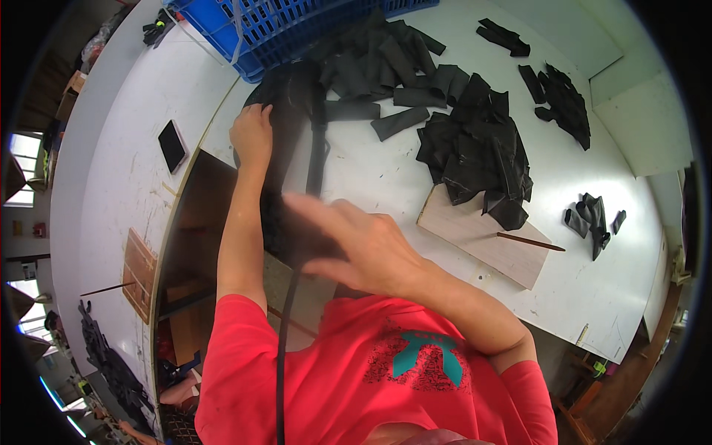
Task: The person is assembling small pieces of black material, likely fabric or synthetic leather, by folding and arranging them on a workbench.
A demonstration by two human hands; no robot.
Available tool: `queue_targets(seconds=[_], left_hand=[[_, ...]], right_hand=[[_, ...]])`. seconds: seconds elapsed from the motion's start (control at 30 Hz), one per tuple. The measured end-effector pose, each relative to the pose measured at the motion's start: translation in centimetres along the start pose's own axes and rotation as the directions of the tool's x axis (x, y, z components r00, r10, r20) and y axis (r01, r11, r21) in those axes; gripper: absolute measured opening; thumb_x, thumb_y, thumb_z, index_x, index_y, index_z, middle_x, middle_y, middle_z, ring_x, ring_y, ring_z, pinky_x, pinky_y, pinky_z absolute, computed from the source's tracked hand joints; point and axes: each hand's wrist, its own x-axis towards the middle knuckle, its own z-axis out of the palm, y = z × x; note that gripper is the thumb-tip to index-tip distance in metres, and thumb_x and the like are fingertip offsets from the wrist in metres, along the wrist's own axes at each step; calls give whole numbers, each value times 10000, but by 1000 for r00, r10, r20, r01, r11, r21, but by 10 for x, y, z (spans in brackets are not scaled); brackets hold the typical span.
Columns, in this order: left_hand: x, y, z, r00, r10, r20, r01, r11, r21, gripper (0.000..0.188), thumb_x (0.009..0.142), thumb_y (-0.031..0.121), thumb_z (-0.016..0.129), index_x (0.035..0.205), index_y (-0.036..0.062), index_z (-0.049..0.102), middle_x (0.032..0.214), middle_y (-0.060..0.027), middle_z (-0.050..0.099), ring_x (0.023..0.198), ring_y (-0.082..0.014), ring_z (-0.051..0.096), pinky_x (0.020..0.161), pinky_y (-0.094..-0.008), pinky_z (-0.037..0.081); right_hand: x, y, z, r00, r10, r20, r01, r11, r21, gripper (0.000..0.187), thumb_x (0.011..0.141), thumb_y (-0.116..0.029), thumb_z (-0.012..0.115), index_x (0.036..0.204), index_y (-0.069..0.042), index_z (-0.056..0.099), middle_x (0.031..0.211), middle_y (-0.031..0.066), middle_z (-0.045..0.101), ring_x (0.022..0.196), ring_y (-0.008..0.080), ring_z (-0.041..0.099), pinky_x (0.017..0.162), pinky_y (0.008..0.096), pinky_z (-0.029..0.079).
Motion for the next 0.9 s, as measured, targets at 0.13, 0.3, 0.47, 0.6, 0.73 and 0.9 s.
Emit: queue_targets(seconds=[0.13,0.3,0.47,0.6,0.73,0.9], left_hand=[[1,-10,-10,991,-69,-116,43,977,-207,243,785,246,562,713,15,578,672,-136,580,599,-345,530,541,-411,399],[6,-42,-24,944,-330,19,254,687,-681,330,817,186,540,588,-30,441,486,-16,416,469,-117,358,452,-294,281],[2,-56,-31,837,-437,329,473,278,-836,272,862,262,499,754,16,540,663,-18,509,593,-114,446,542,-256,377],[-16,-4,-53,781,-352,516,483,-182,-856,266,875,267,461,858,12,538,783,-61,535,710,-168,487,651,-290,407],[-21,23,-62,727,-178,663,438,-624,-647,296,887,271,424,961,8,536,904,-104,562,828,-221,528,760,-324,437],[-19,12,-33,794,99,600,412,-813,-412,529,899,420,297,1215,7,392,1207,-143,455,1063,-290,475,918,-413,391]], right_hand=[[23,-7,13,996,-87,11,88,989,-118,334,649,-152,678,938,-116,516,753,92,470,594,275,511,494,356,424],[41,-35,-3,959,-200,-202,170,973,-159,199,649,-136,659,764,-87,504,687,97,421,557,270,475,455,347,403],[63,-65,-16,908,-361,-211,325,927,-186,151,667,-89,600,743,-41,480,693,119,406,582,271,501,498,349,443],[80,-90,-7,883,-460,-99,444,884,-145,55,669,-38,544,695,-1,513,691,145,459,600,298,569,696,457,481],[79,-124,3,920,-387,64,392,910,-135,80,644,-85,580,657,-7,597,672,130,557,587,279,595,627,406,499],[67,-124,46,837,-462,293,497,866,-52,103,588,-79,563,597,22,550,599,128,515,537,221,576,427,329,466]])
